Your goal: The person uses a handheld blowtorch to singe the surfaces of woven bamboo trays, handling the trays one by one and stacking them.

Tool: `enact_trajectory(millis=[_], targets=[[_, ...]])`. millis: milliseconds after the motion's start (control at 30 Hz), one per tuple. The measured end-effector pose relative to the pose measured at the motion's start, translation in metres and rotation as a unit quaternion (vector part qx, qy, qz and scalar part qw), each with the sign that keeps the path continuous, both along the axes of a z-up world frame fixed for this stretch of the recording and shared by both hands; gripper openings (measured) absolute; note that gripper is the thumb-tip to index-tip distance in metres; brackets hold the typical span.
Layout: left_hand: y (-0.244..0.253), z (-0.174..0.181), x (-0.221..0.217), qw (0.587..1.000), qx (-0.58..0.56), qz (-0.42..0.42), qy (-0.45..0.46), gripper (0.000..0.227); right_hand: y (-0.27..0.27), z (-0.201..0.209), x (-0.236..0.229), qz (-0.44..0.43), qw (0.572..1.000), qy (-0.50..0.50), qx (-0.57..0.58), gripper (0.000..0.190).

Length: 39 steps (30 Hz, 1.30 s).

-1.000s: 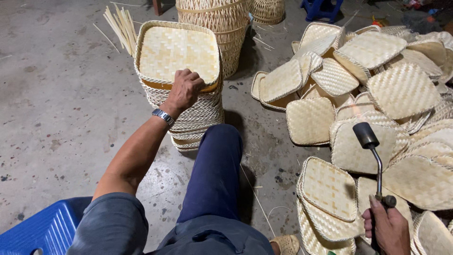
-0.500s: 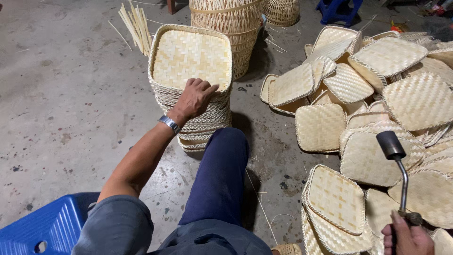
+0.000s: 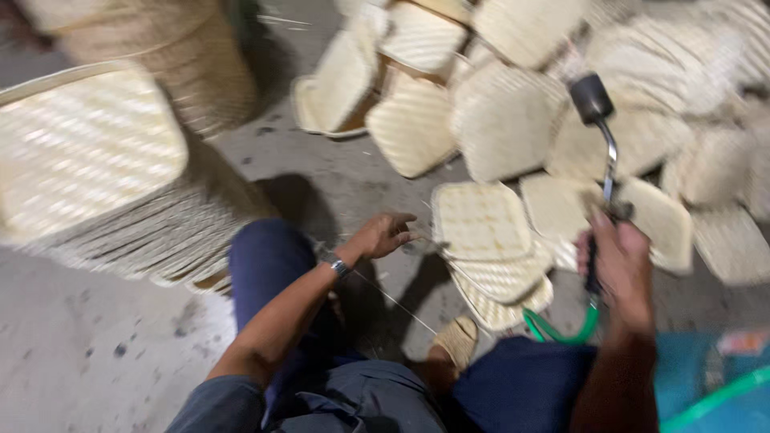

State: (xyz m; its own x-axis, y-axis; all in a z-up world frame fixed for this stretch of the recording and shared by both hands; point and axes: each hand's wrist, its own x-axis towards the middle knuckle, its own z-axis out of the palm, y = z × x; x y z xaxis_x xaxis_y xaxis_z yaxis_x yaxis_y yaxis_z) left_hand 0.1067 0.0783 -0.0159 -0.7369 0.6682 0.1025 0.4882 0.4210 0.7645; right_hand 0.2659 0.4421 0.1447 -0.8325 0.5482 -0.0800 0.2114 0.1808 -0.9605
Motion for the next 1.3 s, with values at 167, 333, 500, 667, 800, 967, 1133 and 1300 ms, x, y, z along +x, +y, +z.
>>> enact_trajectory(millis=[167,333,500,667,800,967,1133,1300], targets=[[0.12,-0.153,0.01,0.988,0.014,0.013,-0.156,0.057,-0.005,0.018,0.018,-0.056,0.996,0.021,-0.062,0.026],[0.177,-0.227,0.022,0.94,-0.059,0.262,-0.209,0.054,0.008,0.022,0.031,-0.055,0.995,0.029,-0.08,0.039],[0.188,-0.227,-0.01,0.905,-0.021,0.264,-0.332,0.039,0.017,0.026,0.031,-0.074,0.994,-0.013,-0.075,0.038],[0.18,-0.227,-0.021,0.957,-0.09,0.213,-0.177,0.026,0.014,0.027,0.026,-0.052,0.996,-0.007,-0.07,0.037],[0.177,-0.227,-0.02,0.946,-0.068,0.292,-0.121,0.027,0.011,0.025,0.027,-0.056,0.996,-0.032,-0.067,0.036],[0.161,-0.209,-0.029,0.912,0.114,0.342,-0.195,0.026,0.005,0.022,0.024,-0.037,0.997,-0.039,-0.056,0.038],[0.16,-0.183,-0.036,0.74,0.287,0.271,-0.544,0.009,-0.011,0.025,0.016,-0.014,0.997,-0.069,-0.022,0.038],[0.124,-0.12,-0.028,0.763,0.319,0.246,-0.506,0.02,-0.019,0.016,0.007,0.044,0.991,-0.126,0.015,0.041]])
